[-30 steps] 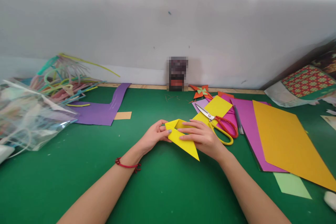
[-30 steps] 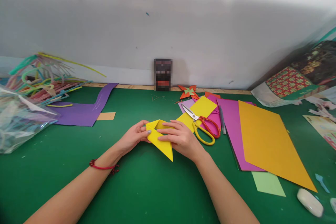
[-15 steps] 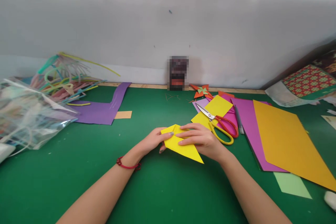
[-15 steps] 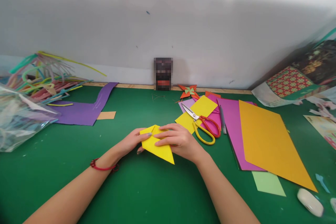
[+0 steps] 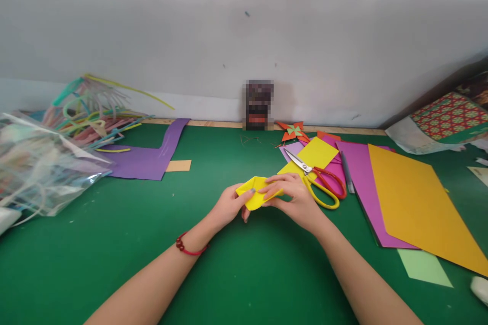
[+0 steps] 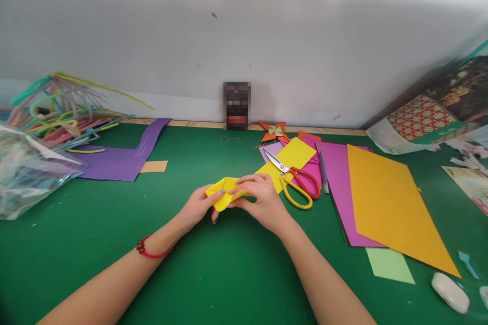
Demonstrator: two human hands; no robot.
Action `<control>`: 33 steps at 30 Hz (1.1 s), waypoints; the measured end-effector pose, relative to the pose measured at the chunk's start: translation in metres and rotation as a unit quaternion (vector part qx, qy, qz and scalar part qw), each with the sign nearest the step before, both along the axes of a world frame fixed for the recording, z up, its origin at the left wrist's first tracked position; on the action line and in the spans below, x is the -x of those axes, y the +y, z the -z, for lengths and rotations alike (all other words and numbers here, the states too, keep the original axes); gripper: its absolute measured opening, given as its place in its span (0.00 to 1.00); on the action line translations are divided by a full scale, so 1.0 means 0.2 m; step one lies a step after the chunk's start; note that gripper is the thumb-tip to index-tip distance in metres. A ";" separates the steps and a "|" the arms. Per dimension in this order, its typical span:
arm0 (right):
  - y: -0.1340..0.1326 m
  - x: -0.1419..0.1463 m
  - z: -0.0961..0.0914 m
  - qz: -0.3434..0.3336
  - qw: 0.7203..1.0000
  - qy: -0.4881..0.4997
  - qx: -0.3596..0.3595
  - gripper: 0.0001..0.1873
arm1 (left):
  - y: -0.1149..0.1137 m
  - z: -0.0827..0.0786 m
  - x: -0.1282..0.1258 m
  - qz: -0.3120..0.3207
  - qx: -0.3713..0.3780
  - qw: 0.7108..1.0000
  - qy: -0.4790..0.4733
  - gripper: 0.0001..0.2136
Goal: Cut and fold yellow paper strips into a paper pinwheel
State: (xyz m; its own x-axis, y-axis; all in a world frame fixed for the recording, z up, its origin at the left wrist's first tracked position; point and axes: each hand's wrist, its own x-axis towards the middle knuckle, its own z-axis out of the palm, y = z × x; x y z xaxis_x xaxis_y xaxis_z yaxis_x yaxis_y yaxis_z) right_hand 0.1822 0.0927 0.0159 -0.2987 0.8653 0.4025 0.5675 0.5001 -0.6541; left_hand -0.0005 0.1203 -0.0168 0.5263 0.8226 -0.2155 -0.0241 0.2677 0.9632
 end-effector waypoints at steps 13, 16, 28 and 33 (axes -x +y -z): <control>0.00 0.07 -0.04 0.097 0.974 0.076 0.192 0.15 | -0.01 0.00 0.00 0.022 -0.012 1.000 0.002 0.15; 0.00 0.08 -0.01 0.113 0.977 0.096 0.156 0.15 | -0.02 -0.01 0.00 0.022 -0.018 1.000 0.001 0.13; -0.02 0.12 0.02 0.131 0.970 0.149 0.138 0.14 | -0.03 -0.03 -0.02 0.054 -0.016 0.998 -0.002 0.10; 0.00 0.10 0.07 0.161 0.943 0.211 0.200 0.18 | -0.03 0.00 -0.02 0.067 -0.005 0.997 -0.037 0.20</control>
